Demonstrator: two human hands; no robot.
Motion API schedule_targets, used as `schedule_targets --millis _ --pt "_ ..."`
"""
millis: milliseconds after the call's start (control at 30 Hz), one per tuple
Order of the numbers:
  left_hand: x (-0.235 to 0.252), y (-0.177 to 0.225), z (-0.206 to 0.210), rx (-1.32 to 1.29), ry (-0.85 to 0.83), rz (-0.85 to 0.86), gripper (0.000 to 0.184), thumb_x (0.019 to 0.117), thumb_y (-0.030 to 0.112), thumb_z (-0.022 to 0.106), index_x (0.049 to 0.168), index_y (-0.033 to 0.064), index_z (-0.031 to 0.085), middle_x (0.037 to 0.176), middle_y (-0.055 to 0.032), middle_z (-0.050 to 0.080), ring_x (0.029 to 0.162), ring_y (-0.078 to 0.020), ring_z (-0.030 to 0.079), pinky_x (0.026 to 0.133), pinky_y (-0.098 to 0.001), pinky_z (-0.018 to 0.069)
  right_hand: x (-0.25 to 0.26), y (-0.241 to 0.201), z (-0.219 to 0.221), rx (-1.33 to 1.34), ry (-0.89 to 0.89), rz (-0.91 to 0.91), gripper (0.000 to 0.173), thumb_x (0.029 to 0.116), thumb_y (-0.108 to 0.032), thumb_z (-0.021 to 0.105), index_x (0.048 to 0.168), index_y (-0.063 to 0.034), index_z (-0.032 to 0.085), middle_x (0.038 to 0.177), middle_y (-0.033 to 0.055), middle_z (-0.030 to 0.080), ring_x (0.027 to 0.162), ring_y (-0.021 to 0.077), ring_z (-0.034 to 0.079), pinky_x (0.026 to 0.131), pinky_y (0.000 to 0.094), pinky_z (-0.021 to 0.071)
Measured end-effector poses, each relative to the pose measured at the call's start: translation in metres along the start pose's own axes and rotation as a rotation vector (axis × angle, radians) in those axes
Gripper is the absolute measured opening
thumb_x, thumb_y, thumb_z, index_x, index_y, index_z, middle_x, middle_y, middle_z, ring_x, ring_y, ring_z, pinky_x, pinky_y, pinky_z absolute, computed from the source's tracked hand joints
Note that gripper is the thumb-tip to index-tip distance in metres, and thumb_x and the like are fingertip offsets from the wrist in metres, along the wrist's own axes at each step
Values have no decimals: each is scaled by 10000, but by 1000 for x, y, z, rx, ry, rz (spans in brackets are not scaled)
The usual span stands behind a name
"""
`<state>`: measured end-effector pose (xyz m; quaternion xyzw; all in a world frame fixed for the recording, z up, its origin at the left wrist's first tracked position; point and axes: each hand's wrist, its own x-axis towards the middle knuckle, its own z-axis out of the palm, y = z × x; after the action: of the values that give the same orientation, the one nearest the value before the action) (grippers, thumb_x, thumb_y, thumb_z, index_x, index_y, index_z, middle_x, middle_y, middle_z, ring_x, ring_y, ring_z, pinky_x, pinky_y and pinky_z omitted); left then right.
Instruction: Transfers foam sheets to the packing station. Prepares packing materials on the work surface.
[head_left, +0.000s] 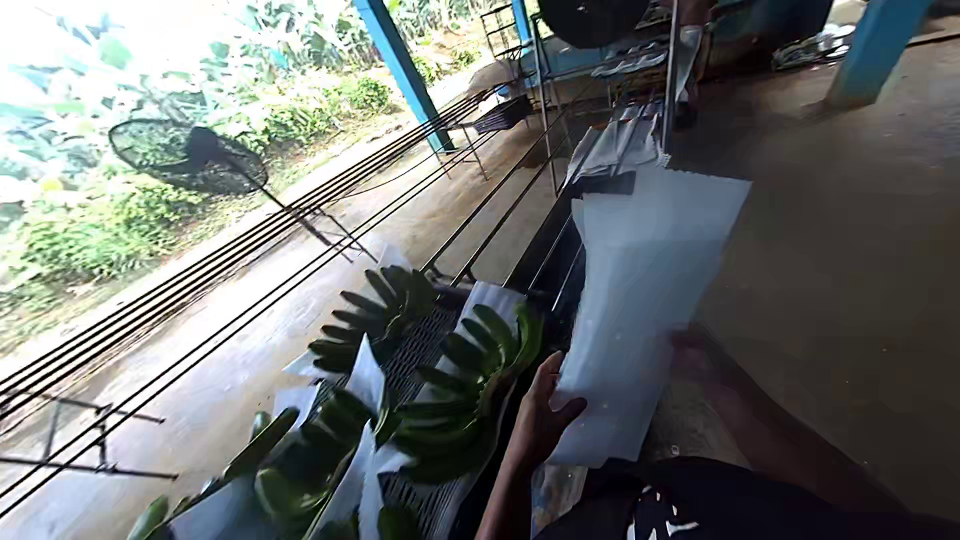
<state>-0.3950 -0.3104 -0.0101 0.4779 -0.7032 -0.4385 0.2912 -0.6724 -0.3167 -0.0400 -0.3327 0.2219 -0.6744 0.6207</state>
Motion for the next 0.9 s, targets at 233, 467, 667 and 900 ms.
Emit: schedule_targets --millis 233,467,667,900 --pt "116 52 138 -253 -109 283 666 845 155 799 1355 -126 474 1213 -146 681 1118 -108 670 1013 -304 547 -20 -114 -116 -491 47 -17 423 731 -65 803 1115 -161 651 966 -132 758 909 2 713 846 239 612" --pt "198 91 219 -374 -266 138 228 949 48 643 1144 -64 609 933 -16 743 860 -53 722 845 -281 612 -42 -114 -192 -509 255 -10 393 757 17 768 1120 -82 657 988 -95 760 949 14 714 893 245 602" --pt "303 43 238 -255 -441 142 623 1046 401 444 1428 -91 469 1379 -172 594 1272 -140 566 1088 -341 460 2 -140 -228 -261 637 -293 363 783 -81 723 1127 -131 621 943 -86 760 885 44 726 834 286 625" --pt "426 -45 266 -345 -148 -620 636 1115 488 241 1450 17 507 1419 -215 565 1261 -346 556 1002 -568 449 99 -177 -273 -107 632 -545 310 744 -292 883 1033 -287 769 972 -74 783 902 48 743 816 281 638"
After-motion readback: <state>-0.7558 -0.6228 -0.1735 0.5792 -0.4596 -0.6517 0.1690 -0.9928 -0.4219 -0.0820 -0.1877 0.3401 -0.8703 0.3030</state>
